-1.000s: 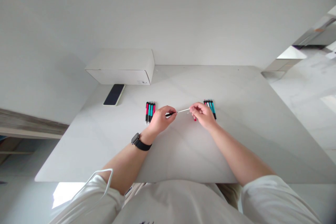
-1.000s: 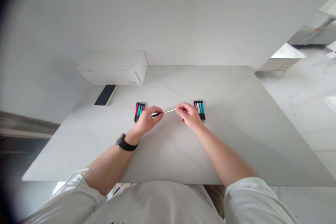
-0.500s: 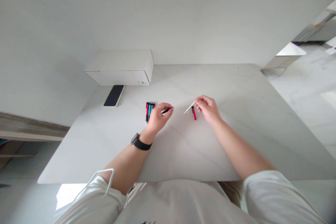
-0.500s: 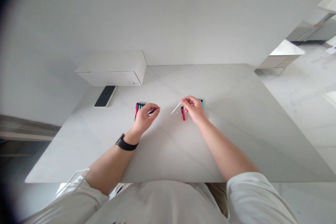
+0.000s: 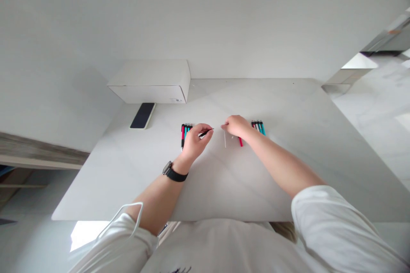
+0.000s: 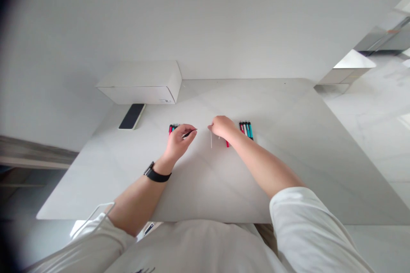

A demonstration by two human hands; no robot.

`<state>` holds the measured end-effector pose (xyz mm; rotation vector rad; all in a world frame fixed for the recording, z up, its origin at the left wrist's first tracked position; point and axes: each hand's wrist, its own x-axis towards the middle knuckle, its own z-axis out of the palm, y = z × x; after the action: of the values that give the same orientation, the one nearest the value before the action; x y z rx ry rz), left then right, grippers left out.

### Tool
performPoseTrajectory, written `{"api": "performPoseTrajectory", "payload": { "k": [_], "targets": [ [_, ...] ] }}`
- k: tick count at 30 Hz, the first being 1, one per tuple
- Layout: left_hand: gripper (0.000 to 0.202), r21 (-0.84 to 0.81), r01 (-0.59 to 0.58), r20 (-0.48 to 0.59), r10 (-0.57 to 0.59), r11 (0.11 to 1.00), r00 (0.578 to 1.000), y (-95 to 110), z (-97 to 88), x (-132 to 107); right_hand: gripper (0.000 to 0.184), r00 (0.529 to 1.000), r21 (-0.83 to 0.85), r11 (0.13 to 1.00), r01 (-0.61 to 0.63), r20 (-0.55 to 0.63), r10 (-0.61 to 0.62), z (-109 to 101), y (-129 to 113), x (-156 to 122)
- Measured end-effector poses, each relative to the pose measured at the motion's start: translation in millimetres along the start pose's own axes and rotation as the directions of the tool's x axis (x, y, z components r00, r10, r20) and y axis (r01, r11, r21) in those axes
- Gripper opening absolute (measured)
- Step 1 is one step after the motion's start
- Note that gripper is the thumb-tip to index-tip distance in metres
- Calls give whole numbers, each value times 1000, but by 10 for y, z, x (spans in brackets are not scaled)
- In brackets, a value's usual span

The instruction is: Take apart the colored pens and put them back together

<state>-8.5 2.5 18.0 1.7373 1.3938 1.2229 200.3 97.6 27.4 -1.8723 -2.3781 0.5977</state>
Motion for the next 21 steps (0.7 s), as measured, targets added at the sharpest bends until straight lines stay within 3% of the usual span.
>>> {"api": "performPoseTrajectory", "payload": {
  "k": [3,8,13,17,19,21],
  "targets": [
    [18,-7,6,-6,-6,1000,1000,2,-9,7,34,996,-87,995,-57,56,62,44,-7,118],
    [18,-22,14,1,-14,1000,1000,-9,-8,9,33,990,-97,990,-106,80,114,50,2,125],
    [17,-21,12,11,-12,1000,1000,-10,6,7,31,998,-75,996,-47,35,49,-24,63,-16],
    [15,-13,-15,36,15,1000,999,11,26,-3,23,987,142,982,122,-124,-104,-90,97,-259],
    [14,10,-40,42,40,999,998,25,36,-13,24,972,335,915,226,-137,-190,-112,71,-400],
    [13,49,-68,39,66,996,997,39,45,-24,28,966,476,841,256,-102,-236,-124,15,-519]
  ]
}}
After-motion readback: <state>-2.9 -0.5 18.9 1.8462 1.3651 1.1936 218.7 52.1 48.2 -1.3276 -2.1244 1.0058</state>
